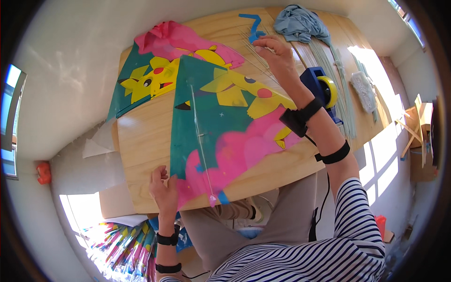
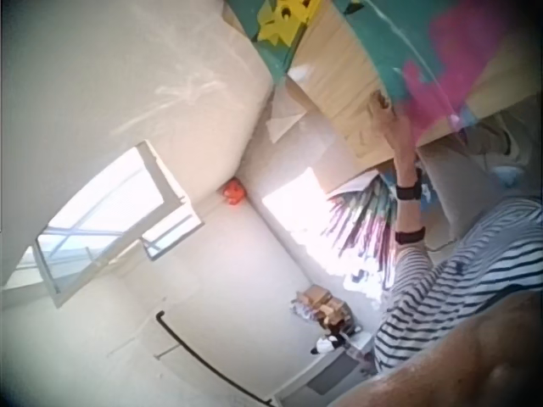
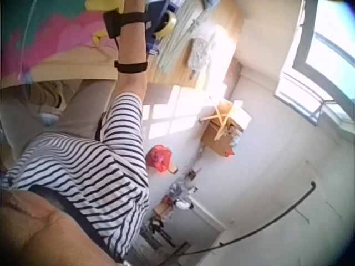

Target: Assembling a colorful kite by attaching structural elements and decorative ribbons.

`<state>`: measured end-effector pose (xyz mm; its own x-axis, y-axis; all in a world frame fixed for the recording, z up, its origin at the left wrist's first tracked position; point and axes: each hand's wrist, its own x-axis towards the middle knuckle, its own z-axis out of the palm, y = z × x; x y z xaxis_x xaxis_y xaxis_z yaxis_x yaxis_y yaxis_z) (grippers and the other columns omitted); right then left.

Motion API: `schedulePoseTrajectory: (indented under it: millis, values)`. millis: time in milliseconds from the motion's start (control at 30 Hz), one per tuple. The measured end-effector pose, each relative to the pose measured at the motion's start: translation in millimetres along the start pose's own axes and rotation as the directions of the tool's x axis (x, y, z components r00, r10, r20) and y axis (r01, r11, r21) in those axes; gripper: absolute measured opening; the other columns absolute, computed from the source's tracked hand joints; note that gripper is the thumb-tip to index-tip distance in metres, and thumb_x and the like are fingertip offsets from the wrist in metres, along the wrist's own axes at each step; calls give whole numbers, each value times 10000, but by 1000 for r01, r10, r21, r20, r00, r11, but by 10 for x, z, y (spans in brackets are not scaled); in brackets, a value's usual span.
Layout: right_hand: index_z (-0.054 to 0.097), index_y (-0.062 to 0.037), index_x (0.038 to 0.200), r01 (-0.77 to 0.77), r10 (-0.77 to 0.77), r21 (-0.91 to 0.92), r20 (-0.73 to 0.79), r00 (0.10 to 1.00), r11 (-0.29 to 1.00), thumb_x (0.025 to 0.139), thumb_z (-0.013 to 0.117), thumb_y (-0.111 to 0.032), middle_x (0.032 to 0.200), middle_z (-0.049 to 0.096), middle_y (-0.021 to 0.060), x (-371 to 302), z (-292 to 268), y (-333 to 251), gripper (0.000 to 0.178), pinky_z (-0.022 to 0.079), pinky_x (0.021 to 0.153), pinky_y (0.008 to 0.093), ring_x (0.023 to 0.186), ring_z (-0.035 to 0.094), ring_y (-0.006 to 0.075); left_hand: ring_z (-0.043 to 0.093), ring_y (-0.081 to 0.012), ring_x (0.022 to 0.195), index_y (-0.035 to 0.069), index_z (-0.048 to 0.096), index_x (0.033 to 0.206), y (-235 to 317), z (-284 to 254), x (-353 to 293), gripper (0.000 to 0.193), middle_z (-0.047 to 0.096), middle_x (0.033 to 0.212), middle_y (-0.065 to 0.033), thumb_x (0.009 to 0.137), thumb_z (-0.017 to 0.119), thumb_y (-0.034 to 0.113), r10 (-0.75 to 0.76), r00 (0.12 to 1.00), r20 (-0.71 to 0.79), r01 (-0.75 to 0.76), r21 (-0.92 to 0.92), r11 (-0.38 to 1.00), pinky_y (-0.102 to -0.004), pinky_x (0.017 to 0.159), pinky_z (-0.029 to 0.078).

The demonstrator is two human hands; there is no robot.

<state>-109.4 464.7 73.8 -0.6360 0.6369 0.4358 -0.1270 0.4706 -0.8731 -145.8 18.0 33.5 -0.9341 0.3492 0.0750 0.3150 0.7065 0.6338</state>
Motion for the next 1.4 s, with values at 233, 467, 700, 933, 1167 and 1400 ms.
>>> schedulePoseTrajectory:
  millis: [233,467,700,933,1167,1400]
  values:
    - [682,27,1076,-205,89,482,252,964,852,850,640,77,960,685,43,-1128,-253,-1799,235,533,722,224,813,627,79,616,-209,1108,6,612,1227,767,-112,-210,489,656,1204,-113,773,787,51,241,954,179,-95,-581,808,-349,954,478]
    - [650,19,1152,-369,201,339,441,875,865,848,643,87,943,677,20,-2096,-321,-2388,312,488,618,196,795,612,49,602,-173,1140,12,606,1245,1499,-281,-891,441,654,1218,-86,852,780,112,407,797,446,404,-895,189,-328,972,482]
    - [655,19,1079,-390,312,164,362,878,906,880,624,64,879,635,-6,-2759,-438,-2573,206,459,676,200,782,569,41,677,-149,909,-2,661,1123,1516,-434,-1224,237,717,1007,-86,889,690,-32,213,939,271,253,-961,108,-268,829,533]
    - [637,15,980,-302,247,242,235,940,922,916,612,40,847,610,-23,-3078,-553,-2621,73,439,684,192,770,527,29,650,-88,816,16,659,1002,1637,-454,-1478,175,693,897,-29,853,749,4,227,951,209,155,-960,234,-229,738,516]
    - [631,5,987,-278,266,309,82,961,910,951,614,-19,854,612,-37,-3134,-690,-2602,46,442,690,191,778,529,24,663,-120,859,17,617,1133,1769,-423,-1579,343,688,956,-49,840,786,72,312,915,257,192,-955,226,-243,758,525]
    - [623,2,973,-321,320,365,66,945,874,961,606,-42,835,617,-25,-3099,-710,-2516,49,446,687,192,762,533,26,642,-195,1048,1,552,1247,1598,3,-1751,609,656,1153,-110,878,749,444,376,787,490,488,-866,106,-338,957,487]
